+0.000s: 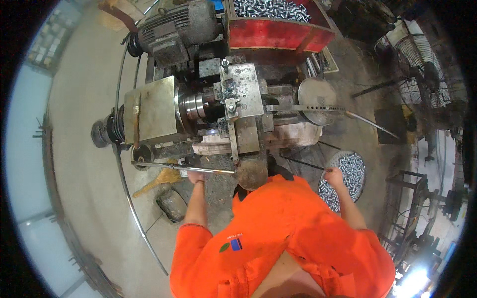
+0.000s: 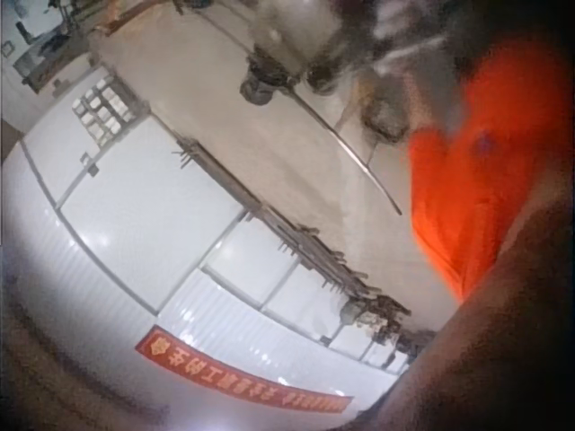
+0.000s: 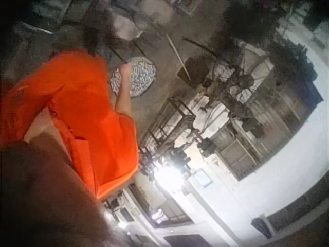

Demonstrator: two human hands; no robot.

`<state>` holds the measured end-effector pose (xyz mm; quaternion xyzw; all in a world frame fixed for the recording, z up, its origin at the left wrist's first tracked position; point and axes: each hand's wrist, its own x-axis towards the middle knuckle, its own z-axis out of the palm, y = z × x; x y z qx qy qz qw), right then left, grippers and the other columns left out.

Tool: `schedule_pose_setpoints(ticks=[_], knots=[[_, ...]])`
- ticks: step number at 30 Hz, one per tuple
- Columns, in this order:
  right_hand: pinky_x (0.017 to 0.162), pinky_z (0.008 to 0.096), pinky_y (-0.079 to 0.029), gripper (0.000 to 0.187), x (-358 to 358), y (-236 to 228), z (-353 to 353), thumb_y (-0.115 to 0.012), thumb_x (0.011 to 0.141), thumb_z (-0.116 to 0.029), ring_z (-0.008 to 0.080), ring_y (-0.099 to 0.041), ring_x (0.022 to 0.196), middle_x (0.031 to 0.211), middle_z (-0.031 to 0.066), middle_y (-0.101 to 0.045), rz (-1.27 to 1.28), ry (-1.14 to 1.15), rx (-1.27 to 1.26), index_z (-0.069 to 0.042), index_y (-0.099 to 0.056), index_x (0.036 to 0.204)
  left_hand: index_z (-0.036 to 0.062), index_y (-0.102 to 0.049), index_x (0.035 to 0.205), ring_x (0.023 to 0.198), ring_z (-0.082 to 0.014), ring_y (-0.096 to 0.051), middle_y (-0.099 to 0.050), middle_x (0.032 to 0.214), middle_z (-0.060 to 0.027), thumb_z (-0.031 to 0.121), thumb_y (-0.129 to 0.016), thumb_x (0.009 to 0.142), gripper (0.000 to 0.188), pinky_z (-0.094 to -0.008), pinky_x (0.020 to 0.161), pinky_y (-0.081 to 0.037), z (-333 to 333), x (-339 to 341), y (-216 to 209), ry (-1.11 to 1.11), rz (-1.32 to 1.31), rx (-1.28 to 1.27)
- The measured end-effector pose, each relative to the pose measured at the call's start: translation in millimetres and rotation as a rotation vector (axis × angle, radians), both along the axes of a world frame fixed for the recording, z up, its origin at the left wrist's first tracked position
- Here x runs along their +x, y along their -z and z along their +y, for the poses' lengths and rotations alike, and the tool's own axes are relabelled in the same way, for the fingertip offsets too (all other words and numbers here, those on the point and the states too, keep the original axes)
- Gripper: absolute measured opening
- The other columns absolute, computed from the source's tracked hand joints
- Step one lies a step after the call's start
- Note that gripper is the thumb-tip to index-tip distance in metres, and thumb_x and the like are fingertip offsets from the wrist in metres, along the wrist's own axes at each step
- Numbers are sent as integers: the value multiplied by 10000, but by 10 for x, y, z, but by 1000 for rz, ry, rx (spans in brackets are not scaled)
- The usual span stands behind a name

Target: The person repeatedly loads small metal pieces into a forming machine, uses a long metal rod to operate the machine, and collects the finished parts into a perforated metal basket. The cycle of loading, operating, and collecting is repeated continuously.

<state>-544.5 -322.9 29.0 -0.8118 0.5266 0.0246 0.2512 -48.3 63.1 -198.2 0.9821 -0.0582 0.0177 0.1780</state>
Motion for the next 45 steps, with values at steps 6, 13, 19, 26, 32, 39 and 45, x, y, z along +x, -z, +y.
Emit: schedule_pose_setpoints(ticks=[6,13,19,26,32,39,45], knots=[[649,385,-493,277,624,-599,-546,-613,607,-158,353,-608,722,749,191,-622,-127,-142,-82,-14,-660,840,116,-588,1026,842,-334,-628,-643,923,-166,500,-414,867,450,-457,710,-499,52,411,-1216,514,414,643],[775,351,-488,395,2608,-1635,-718,-593,607,-116,301,-625,876,947,176,-641,-423,-351,-75,-39,-645,991,94,-560,1109,948,-367,-593,-622,1011,-190,467,-542,791,491,-463,779,-471,140,78,-1548,226,543,269],[831,378,-451,308,4095,-1822,-50,-591,560,-158,324,-561,888,932,139,-622,-691,-965,-279,-56,-666,841,40,-604,1029,740,-271,-640,-643,811,-186,317,-498,874,334,-391,648,-475,950,399,-3196,-43,21,-93],[790,396,-468,181,4726,-1582,326,-576,544,-170,356,-577,805,773,155,-641,-286,-1172,-279,-82,-690,653,75,-613,1071,875,-372,-607,-633,938,-202,513,-378,883,531,-459,764,-457,2454,-901,-3048,-548,-103,196],[709,405,-506,238,4683,-1644,257,-593,565,-187,372,-611,752,761,213,-631,-299,-1118,-347,8,-656,685,79,-600,951,810,-397,-606,-629,821,-213,496,-485,835,449,-489,723,-459,1165,-1589,-3233,-587,-12,180],[796,415,-475,278,4207,-2419,-721,-601,576,-220,349,-582,850,851,194,-613,-489,-858,-394,-100,-691,810,13,-578,858,742,-370,-601,-614,737,-186,338,-640,757,345,-435,648,-467,1592,-1570,-3275,-233,68,156],[878,438,-445,584,3409,-2485,-1235,-626,569,-165,391,-498,1034,1236,213,-446,-676,-654,-507,-147,-578,1151,26,-600,1016,743,-328,-621,-645,797,-179,280,-585,823,319,-394,661,-477,236,-986,-4184,20,-38,58]])
